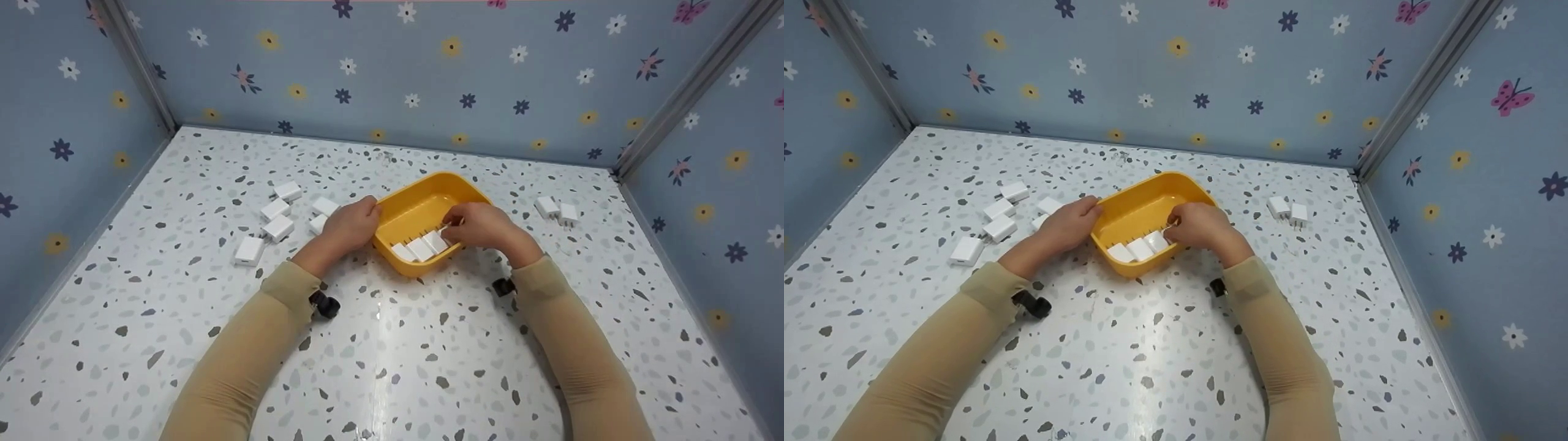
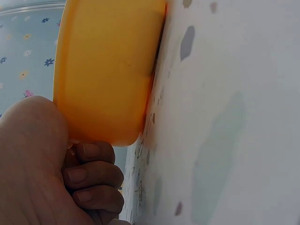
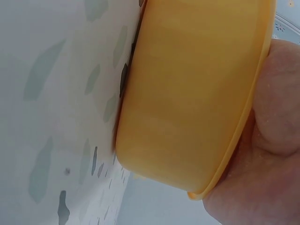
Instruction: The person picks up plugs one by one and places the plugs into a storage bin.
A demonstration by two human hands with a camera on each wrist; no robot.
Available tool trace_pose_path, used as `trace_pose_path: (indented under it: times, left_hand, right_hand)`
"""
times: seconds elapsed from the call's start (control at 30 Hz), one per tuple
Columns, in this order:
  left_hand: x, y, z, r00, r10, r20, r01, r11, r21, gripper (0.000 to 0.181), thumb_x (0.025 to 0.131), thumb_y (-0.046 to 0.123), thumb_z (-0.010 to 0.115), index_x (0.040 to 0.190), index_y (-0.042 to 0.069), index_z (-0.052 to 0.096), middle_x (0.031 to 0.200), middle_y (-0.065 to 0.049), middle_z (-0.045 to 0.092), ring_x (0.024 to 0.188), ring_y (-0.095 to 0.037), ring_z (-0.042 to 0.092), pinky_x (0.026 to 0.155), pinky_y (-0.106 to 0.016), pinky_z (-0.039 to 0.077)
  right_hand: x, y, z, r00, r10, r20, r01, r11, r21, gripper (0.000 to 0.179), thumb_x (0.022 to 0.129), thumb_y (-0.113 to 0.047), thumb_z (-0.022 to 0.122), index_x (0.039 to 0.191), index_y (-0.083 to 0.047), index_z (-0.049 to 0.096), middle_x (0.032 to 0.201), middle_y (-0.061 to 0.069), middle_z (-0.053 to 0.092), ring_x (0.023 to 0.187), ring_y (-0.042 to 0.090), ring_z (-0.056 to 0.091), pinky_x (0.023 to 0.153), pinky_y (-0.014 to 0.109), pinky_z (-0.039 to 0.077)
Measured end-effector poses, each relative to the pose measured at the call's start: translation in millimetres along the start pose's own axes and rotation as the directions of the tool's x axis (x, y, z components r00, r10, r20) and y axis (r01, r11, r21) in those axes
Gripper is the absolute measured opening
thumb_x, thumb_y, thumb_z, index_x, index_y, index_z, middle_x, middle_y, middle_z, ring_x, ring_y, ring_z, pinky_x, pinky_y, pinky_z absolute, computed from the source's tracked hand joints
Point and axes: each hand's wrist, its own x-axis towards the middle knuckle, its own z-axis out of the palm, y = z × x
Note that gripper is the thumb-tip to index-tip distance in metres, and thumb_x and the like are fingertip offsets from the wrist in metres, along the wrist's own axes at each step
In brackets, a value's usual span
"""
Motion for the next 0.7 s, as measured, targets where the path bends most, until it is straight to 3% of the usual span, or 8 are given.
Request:
trace_pose_path:
  times: [0.43, 0.7]
  left_hand:
    - [-0.9, 1.9, -0.8, 1.000, -0.015, 0.011, 0.015, 1.000, -0.009, 0.037, 0.118, 0.039, 0.034, 0.123, 0.012, 0.059, 0.102, -0.013, 0.062, 0.092, -0.032, 0.058, 0.088, -0.049, 0.047]
    - [1.1, -1.0, 0.7, 1.000, 0.004, 0.002, -0.004, 1.000, 0.003, 0.038, 0.118, 0.040, 0.033, 0.122, 0.013, 0.058, 0.102, -0.013, 0.061, 0.094, -0.033, 0.058, 0.090, -0.051, 0.047]
  right_hand:
    - [2.6, 4, 1, 0.993, -0.088, -0.075, 0.090, 0.996, 0.029, 0.036, 0.106, -0.036, 0.076, 0.128, -0.007, 0.078, 0.114, 0.008, 0.072, 0.093, 0.028, 0.066, 0.085, 0.045, 0.058]
    - [3.3, 12, -2, 0.973, -0.123, -0.197, 0.128, 0.992, 0.014, 0.028, 0.108, -0.027, 0.073, 0.126, -0.006, 0.079, 0.122, 0.011, 0.070, 0.110, 0.031, 0.066, 0.096, 0.049, 0.058]
